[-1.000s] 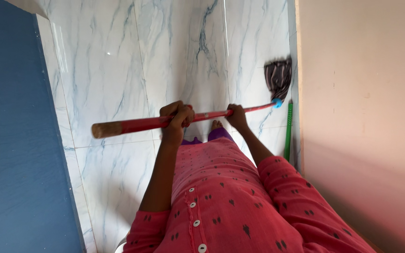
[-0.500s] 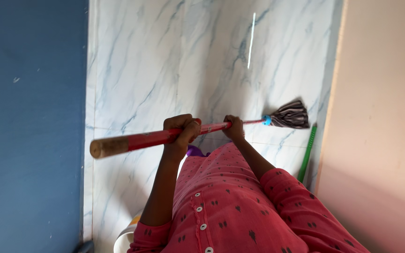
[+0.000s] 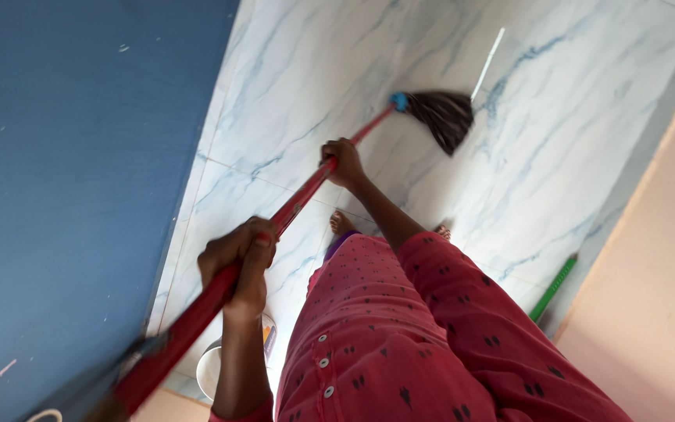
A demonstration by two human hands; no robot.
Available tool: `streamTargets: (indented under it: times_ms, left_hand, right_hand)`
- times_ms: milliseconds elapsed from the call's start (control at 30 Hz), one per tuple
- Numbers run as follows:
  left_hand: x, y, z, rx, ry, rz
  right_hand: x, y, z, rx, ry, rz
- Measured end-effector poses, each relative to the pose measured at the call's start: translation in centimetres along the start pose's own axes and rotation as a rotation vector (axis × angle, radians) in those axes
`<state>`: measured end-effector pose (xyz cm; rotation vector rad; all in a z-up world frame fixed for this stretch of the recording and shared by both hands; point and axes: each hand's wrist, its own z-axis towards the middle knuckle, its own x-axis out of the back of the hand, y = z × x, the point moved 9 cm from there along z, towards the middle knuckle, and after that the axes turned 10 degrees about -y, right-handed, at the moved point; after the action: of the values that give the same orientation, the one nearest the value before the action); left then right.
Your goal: The person is using a mop by hand to clean a tiled floor, moving the mop head back and forth while walking backward.
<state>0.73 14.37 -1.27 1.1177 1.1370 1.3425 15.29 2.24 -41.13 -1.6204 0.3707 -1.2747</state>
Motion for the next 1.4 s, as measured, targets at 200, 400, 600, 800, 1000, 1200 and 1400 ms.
streamTargets:
  times_ms: [200,400,600,800,1000,1200,1400]
  left_hand:
    - [4.7,0.2,-4.2,-0.154,0.262,0.09]
    - [11.2,-0.1,-9.4,-0.146,0.677,0.198]
    - [14.4,-1.3,-10.6,-0.116,0.777,-0.156]
    - [11.9,-3.9,-7.9,0.023,0.81,-0.311]
    - [4.9,-9.5,-5.6,0.212,0.68,-0.412]
    - [-7.6,-19.9,-4.7,0.454,0.486,-0.603]
    - [-25.1,-25.7,-4.0,0.572,0.03,-0.59]
  right_hand:
    - [-8.7,-9.6,7.1,0.24,-0.349,0.128]
    - [-15.2,-13.5,5.4,0.272,-0.549,0.175]
    - [-14.4,-13.0,1.9,0.188,-0.557,0.092]
    - [-8.9,-7.8,-2.2,0.077,-0.474,0.016]
    - [-3.3,2.2,-10.6,-0.111,-0.464,-0.08]
    - [6.8,12.8,-22.7,-0.396,-0.244,0.006]
    - [18.3,18.3,-34.9,-0.529,-0.045,-0.167]
